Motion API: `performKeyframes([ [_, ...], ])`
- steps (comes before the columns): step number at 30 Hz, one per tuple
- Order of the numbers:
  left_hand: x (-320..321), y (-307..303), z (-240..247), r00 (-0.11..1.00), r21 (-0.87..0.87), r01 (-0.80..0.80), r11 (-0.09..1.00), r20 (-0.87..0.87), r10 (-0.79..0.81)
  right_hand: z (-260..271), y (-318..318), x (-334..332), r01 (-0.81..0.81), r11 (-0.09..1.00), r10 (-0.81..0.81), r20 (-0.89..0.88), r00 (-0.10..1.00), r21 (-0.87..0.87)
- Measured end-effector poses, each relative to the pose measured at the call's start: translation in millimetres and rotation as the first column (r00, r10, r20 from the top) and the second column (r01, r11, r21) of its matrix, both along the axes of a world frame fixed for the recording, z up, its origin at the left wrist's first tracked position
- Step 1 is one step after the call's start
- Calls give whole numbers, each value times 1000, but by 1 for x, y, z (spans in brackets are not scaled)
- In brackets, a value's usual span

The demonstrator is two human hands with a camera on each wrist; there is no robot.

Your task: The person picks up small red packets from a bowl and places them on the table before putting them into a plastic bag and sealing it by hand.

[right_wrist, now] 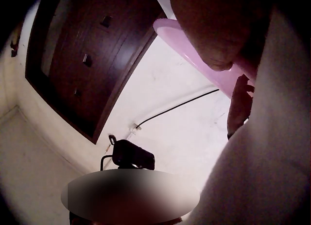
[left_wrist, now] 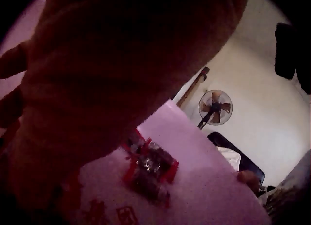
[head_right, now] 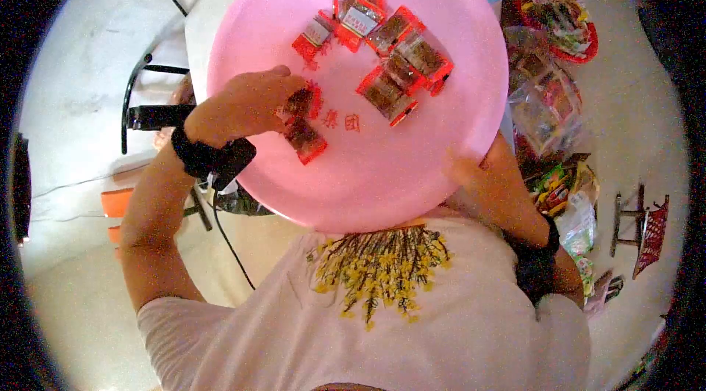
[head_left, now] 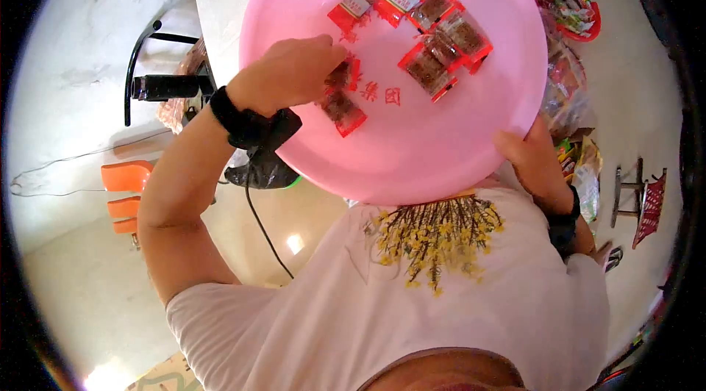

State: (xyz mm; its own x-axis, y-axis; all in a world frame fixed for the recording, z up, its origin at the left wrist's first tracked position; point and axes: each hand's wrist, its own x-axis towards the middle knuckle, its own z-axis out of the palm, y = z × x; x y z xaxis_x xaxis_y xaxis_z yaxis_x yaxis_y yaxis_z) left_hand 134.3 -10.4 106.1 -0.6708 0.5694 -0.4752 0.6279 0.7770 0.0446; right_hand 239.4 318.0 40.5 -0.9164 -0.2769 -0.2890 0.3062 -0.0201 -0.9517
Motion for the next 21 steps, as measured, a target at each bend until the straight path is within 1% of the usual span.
performKeyframes([
  [1, 0, -3, -8, 998, 1, 37, 999, -55, -37, 0, -1, 0, 11, 1000, -11, 0, 1000, -20],
  [3, -5, -1, -13, 997, -2, 38, 999, -63, -38, -2, -3, 2, 31, 997, -31, 3, 1000, -64],
  [4, -9, 0, -15, 997, -5, 39, 999, -66, -39, -4, -3, 2, 29, 998, -29, 1, 1000, -57],
  [7, -22, 6, -21, 989, -136, 96, 986, -97, -110, -7, -1, 2, 27, 998, -27, 7, 1000, -63],
  [9, -24, 19, -22, 977, -141, 13, 990, -208, -43, -6, -2, 2, 26, 995, -23, 38, 999, -101],
  [10, -24, 23, -21, 966, -140, -32, 990, -259, -6, -5, -1, 1, 23, 997, -23, 5, 1000, -69],
  [12, -27, 24, -3, 903, 128, 54, 990, -429, 6, -5, -1, 1, 9, 1000, -9, -51, 999, -7],
  [13, -28, 21, 3, 859, 249, 114, 962, -510, 30, -4, -2, 2, 16, 999, -16, -13, 1000, -32],
  [15, -20, -11, -20, 917, 347, 257, 902, -382, -114, 1, -5, 0, 23, 997, -19, 42, 999, -77],
  [16, -16, -17, -21, 922, 399, 322, 859, -338, -189, -1, -4, 0, 12, 1000, -12, 24, 1000, -1],
  [17, -7, -18, -22, 977, 272, 210, 939, -102, -189, -8, 0, 2, 5, 997, -4, -4, 1000, 78],
  [18, 8, -10, -18, 982, 117, 119, 986, 133, -135, -9, 3, 1, 4, 987, 2, -37, 999, 158],
  [20, 19, -2, -17, 980, 198, 50, 979, 177, -85, 7, -3, 0, 14, 999, -16, 37, 999, 51],
  [21, 21, -2, -14, 980, 161, 47, 986, 184, -77, 13, -5, 3, 23, 1000, -22, 89, 996, -1],
])
